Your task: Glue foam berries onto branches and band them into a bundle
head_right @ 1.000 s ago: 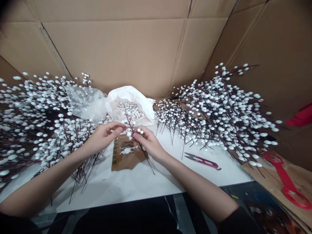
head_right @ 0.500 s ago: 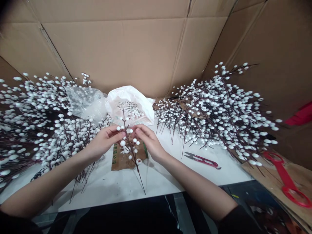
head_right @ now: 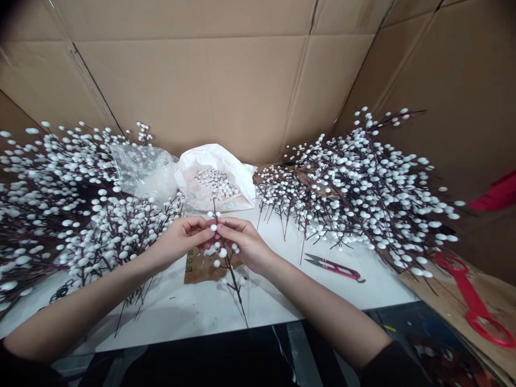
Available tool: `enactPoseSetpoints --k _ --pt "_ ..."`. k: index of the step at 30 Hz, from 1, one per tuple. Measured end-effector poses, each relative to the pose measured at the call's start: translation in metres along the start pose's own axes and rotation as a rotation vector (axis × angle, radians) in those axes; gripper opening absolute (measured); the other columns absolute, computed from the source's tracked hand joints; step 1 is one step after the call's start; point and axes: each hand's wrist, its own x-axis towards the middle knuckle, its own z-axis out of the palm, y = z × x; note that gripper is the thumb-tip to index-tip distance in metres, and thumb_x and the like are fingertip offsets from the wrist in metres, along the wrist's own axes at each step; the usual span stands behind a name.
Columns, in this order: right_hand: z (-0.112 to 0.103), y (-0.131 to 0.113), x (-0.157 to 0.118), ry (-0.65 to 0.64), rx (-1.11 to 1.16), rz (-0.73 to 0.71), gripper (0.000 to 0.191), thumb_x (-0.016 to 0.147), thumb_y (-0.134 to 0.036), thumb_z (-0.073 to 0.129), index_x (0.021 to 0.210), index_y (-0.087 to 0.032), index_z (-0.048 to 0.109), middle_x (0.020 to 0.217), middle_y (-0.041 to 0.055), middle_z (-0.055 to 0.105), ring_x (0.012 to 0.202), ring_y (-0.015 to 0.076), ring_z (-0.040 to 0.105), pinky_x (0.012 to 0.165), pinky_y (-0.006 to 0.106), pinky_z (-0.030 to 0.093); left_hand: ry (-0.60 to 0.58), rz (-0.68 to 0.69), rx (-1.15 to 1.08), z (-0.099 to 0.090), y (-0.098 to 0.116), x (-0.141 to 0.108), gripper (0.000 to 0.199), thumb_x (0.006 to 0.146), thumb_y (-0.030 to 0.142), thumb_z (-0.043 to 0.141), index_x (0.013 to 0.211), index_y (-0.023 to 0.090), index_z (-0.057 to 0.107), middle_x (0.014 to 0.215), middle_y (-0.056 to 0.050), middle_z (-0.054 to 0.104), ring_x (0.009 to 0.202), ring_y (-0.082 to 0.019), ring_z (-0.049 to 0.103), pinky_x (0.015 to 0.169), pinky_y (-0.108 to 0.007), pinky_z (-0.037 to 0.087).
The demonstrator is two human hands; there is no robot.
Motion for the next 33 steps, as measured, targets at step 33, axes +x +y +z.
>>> enactPoseSetpoints --k 33 --pt "-0.003 0.004 -0.0011 0.012 -0.013 -0.171 0.031 0.07 -0.029 0.084 0.097 -0.021 0.073 0.077 -0.0023 0.063 0.071 0.009 0.058 0.07 0.024 0.045 0.208 0.097 0.021 0.0033 0.0002 -0.0018 0.019 0.083 0.035 0.06 0.082 0.017 0.055 0.067 -0.002 0.066 0.062 -0.015 0.064 0.055 -0.024 0.052"
